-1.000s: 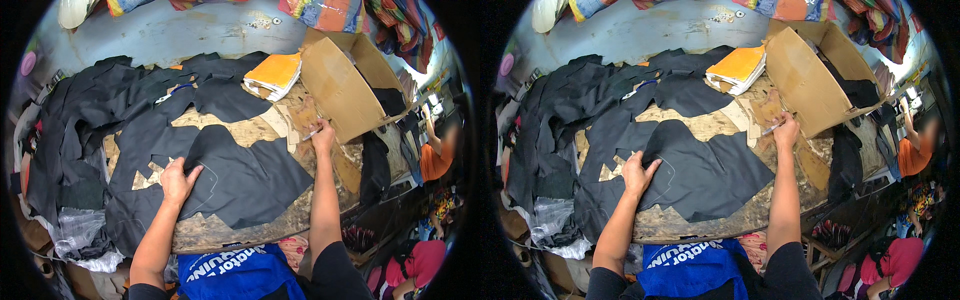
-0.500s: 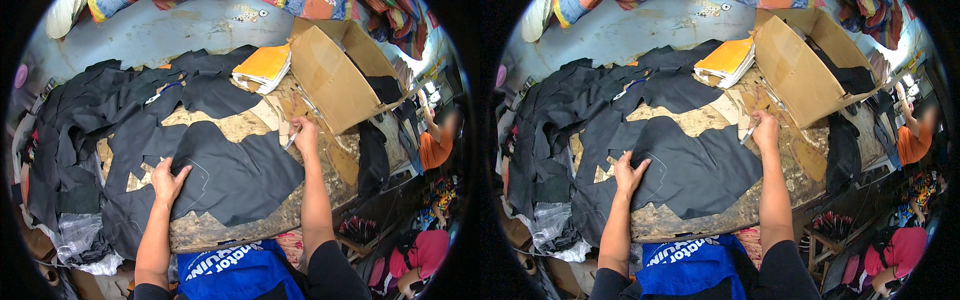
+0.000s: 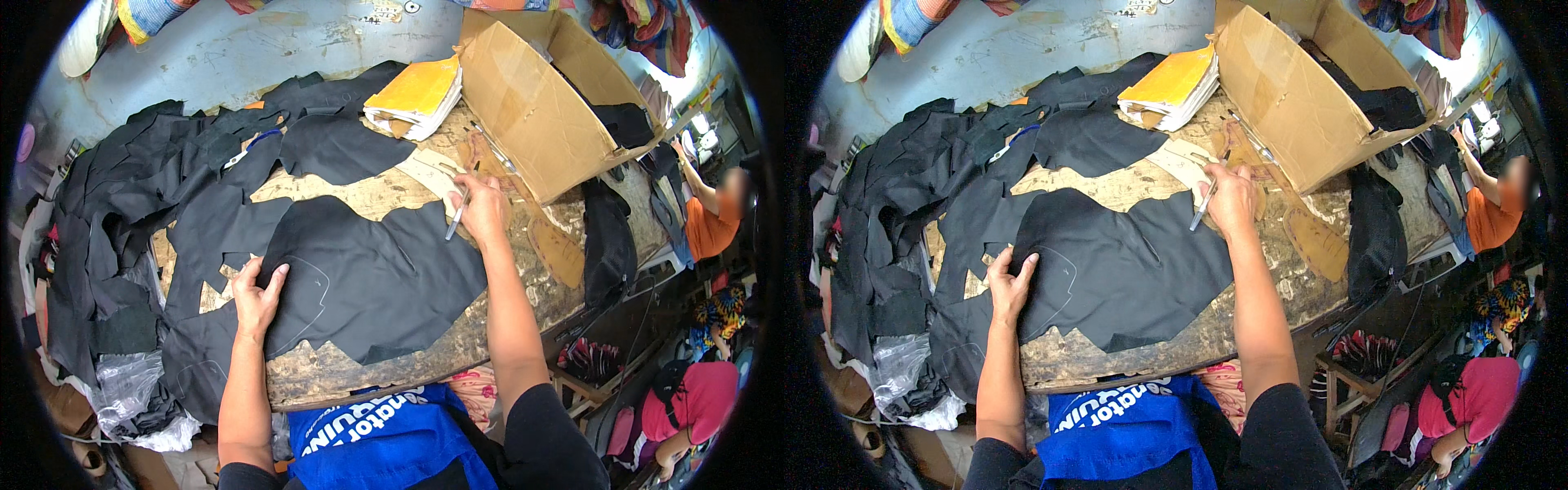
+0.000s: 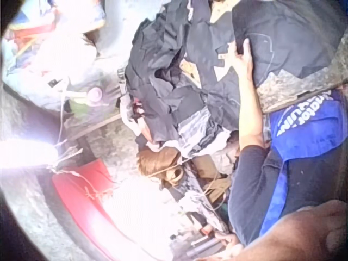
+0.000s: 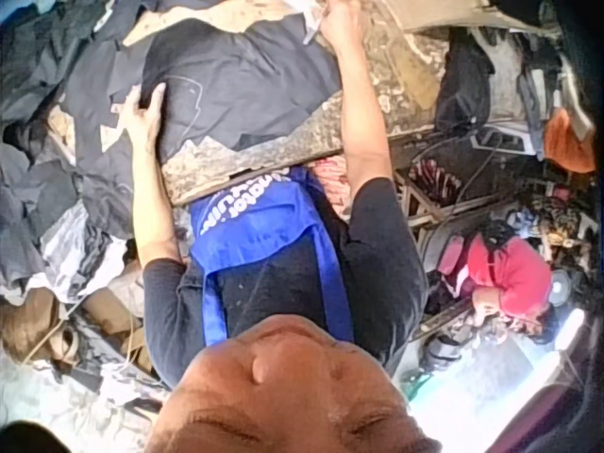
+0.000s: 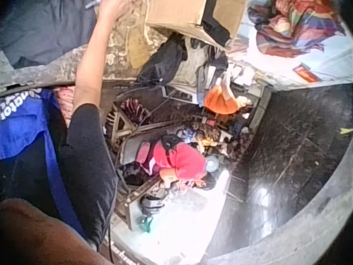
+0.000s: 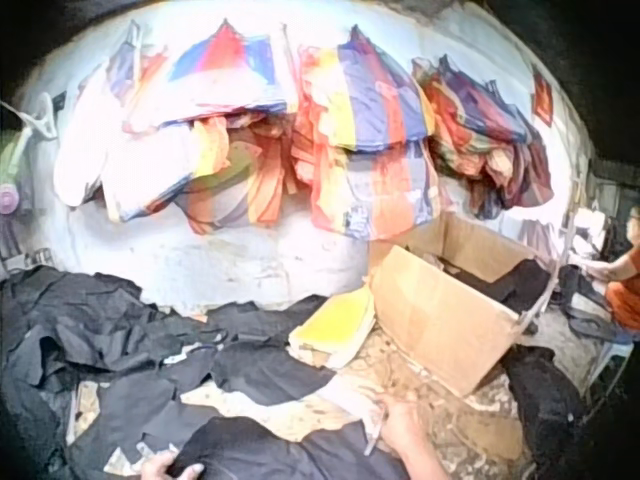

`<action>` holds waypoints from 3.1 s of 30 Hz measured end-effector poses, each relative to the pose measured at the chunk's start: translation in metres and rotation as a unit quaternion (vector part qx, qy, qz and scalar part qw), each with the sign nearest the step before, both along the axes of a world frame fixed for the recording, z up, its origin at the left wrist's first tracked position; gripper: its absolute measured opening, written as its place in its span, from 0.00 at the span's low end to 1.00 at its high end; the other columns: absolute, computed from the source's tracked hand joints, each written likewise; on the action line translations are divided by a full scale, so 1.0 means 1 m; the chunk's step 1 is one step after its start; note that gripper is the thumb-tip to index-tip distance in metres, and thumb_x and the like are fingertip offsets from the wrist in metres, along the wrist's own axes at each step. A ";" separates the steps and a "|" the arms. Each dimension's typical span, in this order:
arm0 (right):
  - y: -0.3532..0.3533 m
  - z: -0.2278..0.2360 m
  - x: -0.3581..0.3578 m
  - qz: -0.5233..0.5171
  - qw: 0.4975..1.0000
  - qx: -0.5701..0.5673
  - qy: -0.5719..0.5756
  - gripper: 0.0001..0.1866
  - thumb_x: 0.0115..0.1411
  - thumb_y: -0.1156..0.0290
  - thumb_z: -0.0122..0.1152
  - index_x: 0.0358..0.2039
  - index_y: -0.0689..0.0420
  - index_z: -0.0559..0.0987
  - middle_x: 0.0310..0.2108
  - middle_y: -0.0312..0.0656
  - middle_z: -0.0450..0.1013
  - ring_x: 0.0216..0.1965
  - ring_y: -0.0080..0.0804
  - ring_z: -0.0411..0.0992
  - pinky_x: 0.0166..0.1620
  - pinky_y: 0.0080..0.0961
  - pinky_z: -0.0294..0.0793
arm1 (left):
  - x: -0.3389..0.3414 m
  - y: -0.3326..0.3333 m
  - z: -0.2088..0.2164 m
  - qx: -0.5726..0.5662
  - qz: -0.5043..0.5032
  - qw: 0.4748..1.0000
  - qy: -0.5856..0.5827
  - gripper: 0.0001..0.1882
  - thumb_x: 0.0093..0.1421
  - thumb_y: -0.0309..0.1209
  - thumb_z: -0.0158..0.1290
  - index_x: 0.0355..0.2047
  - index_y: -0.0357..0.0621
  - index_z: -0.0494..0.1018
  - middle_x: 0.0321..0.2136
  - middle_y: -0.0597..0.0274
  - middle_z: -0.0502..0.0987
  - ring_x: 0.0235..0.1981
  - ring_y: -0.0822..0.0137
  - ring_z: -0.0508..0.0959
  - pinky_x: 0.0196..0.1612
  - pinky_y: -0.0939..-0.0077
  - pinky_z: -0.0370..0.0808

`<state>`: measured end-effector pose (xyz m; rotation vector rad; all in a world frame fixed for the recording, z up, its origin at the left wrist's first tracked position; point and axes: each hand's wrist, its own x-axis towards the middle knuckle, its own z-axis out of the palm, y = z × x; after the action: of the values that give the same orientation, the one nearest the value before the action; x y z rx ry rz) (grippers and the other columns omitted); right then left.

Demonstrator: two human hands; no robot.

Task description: The person places cardboard pattern pieces onto a large black fabric sheet and traces their outlines with a white marker. The person repeatedly repositions the patterns and traces multiple shapes on the fabric.

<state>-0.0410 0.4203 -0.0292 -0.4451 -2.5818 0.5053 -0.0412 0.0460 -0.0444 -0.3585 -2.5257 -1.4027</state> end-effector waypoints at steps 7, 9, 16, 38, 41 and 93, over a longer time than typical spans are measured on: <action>0.001 -0.004 -0.003 0.029 0.999 0.013 0.011 0.19 0.44 0.61 0.71 0.39 0.49 0.81 0.30 0.45 0.76 0.40 0.41 0.70 0.43 0.38 0.65 | -0.002 0.001 -0.004 -0.089 0.025 0.995 0.030 0.19 0.51 0.28 0.60 0.43 0.31 0.74 0.34 0.46 0.79 0.38 0.58 0.79 0.44 0.71 0.72; 0.001 -0.006 -0.007 0.053 0.998 0.029 0.007 0.19 0.45 0.61 0.70 0.39 0.49 0.81 0.31 0.45 0.77 0.40 0.41 0.70 0.42 0.38 0.65 | -0.002 -0.001 -0.005 -0.080 0.028 0.996 0.029 0.19 0.52 0.29 0.59 0.43 0.30 0.74 0.35 0.46 0.79 0.38 0.57 0.79 0.44 0.71 0.72; -0.001 -0.011 -0.010 0.070 0.997 0.044 0.011 0.18 0.47 0.66 0.67 0.40 0.53 0.79 0.33 0.45 0.77 0.39 0.42 0.71 0.41 0.38 0.67 | -0.001 -0.004 -0.006 -0.026 0.022 0.999 0.025 0.18 0.54 0.28 0.57 0.43 0.30 0.73 0.35 0.45 0.79 0.37 0.57 0.80 0.44 0.70 0.73; 0.030 0.008 0.005 -0.016 0.931 -0.239 0.277 0.10 0.56 0.85 0.52 0.37 0.61 0.77 0.26 0.35 0.74 0.29 0.20 0.69 0.32 0.16 0.67 | 0.001 -0.005 0.004 -0.011 -0.014 1.000 0.014 0.13 0.58 0.25 0.52 0.43 0.30 0.74 0.35 0.49 0.79 0.39 0.61 0.78 0.46 0.73 0.70; 0.030 0.022 0.018 0.020 0.872 -0.351 0.342 0.09 0.57 0.85 0.53 0.38 0.64 0.74 0.31 0.35 0.73 0.31 0.17 0.68 0.37 0.12 0.67 | 0.000 -0.004 -0.003 0.009 -0.006 0.996 0.085 0.11 0.57 0.20 0.51 0.41 0.32 0.75 0.27 0.53 0.78 0.29 0.64 0.77 0.37 0.76 0.72; -0.091 -0.011 0.116 0.316 0.948 0.004 -0.034 0.18 0.51 0.61 0.65 0.41 0.54 0.78 0.44 0.52 0.73 0.56 0.50 0.65 0.56 0.52 0.60 | 0.105 0.096 0.027 -0.244 -0.169 0.954 -0.028 0.38 0.45 0.41 0.63 0.54 0.39 0.66 0.47 0.52 0.72 0.48 0.54 0.70 0.51 0.57 0.63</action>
<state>0.0750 0.3292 -0.0400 0.4009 -2.7614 0.6930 0.0639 0.1419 -0.0178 -0.8853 -2.9437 -0.8587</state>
